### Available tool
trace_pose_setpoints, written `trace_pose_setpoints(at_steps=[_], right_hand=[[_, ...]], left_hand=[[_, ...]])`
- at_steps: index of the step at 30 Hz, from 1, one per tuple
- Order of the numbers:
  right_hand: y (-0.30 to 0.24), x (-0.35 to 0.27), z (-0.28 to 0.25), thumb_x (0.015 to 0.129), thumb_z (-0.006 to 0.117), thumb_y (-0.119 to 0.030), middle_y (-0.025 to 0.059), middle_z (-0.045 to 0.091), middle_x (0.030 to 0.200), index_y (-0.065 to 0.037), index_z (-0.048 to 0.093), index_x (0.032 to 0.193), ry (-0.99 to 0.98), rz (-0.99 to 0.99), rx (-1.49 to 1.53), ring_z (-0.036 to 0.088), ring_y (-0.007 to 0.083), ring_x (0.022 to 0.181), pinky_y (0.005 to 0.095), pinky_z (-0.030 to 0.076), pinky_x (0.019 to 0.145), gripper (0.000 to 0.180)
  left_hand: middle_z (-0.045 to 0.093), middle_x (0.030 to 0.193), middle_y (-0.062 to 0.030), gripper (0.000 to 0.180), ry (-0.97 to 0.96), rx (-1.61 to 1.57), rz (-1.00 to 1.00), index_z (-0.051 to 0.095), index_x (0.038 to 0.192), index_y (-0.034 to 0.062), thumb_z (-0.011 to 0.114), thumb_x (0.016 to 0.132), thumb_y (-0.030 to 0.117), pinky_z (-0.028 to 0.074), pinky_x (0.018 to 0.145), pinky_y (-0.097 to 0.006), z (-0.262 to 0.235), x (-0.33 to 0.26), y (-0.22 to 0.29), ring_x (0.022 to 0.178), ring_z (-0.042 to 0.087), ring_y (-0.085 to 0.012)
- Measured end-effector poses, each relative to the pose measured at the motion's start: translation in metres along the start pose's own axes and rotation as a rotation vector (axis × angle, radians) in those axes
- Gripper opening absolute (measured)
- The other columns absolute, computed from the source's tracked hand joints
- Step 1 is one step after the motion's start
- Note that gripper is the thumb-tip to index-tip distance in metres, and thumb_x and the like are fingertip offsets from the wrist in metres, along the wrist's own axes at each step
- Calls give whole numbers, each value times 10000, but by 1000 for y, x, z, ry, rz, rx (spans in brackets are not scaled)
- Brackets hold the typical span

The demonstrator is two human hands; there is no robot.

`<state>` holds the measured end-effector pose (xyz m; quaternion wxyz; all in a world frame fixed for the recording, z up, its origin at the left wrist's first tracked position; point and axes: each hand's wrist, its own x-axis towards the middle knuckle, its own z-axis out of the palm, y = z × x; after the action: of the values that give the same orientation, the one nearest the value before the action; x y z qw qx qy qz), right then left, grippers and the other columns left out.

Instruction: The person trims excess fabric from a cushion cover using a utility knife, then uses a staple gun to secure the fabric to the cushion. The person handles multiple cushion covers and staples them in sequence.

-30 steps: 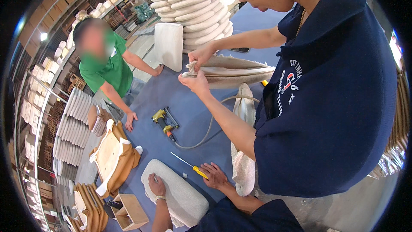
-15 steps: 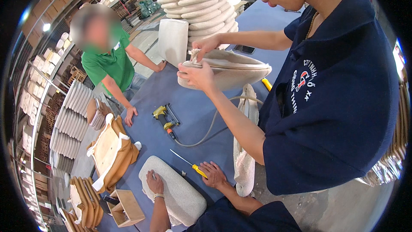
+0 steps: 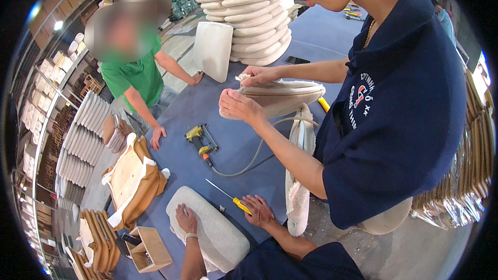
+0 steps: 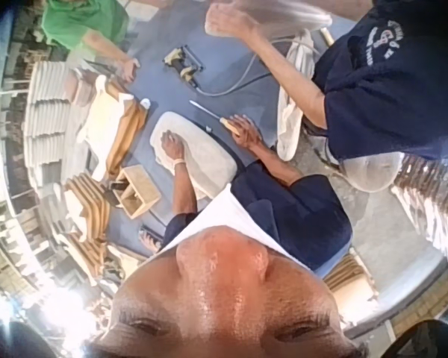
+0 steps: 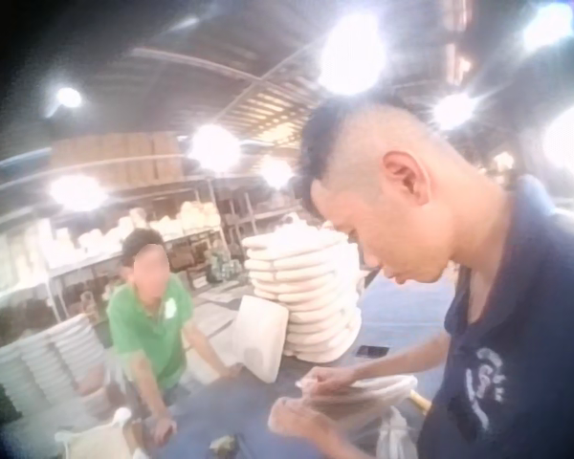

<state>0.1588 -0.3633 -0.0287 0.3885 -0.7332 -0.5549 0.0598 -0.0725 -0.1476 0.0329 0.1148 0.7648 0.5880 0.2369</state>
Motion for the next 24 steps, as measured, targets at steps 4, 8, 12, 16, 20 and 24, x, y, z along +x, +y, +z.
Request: trace_pose_setpoints(at_steps=[4, 8, 12, 16, 20, 24], right_hand=[[-2, 1, 0, 885, 666, -182, 94, 569, 1459, -105, 560, 1411, -20, -5, -36, 491, 251, 1393, 467, 298, 1202, 542], [-3, 2, -7, 893, 666, -168, 81, 559, 1468, -112, 528, 1435, -43, -11, -29, 480, 248, 1401, 468, 304, 1203, 562], [4, -1, -6, 928, 652, -163, 90, 568, 1450, -108, 518, 1436, -81, 28, 42, 488, 264, 1388, 477, 319, 1194, 529], [2, -5, -17, 950, 642, -185, 147, 600, 1392, -87, 512, 1432, -137, 132, 142, 534, 316, 1332, 502, 347, 1167, 509], [-16, 1, -30, 954, 638, -204, 193, 618, 1345, -80, 508, 1422, -204, 232, 252, 579, 383, 1258, 495, 397, 1119, 501], [-51, 13, -54, 959, 636, -208, 208, 630, 1314, -109, 505, 1422, -292, 450, 343, 602, 422, 1207, 473, 473, 1028, 491]], left_hand=[[561, 1453, -214, 394, 0, -9, 7, 657, 1285, 22, 569, 957, 221, 305, 1194, -492, 2, 1, -7, 1411, 446, -405], [580, 1419, -240, 377, -2, -260, -24, 655, 1277, 9, 581, 956, 193, 351, 1168, -469, -8, 0, -15, 1386, 475, -407], [620, 1357, -247, 353, 168, -106, -91, 679, 1241, -6, 589, 981, 216, 429, 1106, -444, -27, -34, -44, 1292, 569, -381], [681, 1202, -270, 452, 47, -55, -412, 693, 1127, -42, 530, 1023, 367, 492, 949, -471, -50, -83, -53, 1107, 642, -423], [710, 972, -277, 629, 154, -206, -534, 688, 984, -69, 449, 1046, 510, 476, 790, -517, -40, -102, -51, 879, 647, -464], [674, 784, -199, 602, 167, -372, -583, 667, 905, -70, 480, 1053, 483, 454, 706, -457, -36, -103, -50, 710, 584, -331]])
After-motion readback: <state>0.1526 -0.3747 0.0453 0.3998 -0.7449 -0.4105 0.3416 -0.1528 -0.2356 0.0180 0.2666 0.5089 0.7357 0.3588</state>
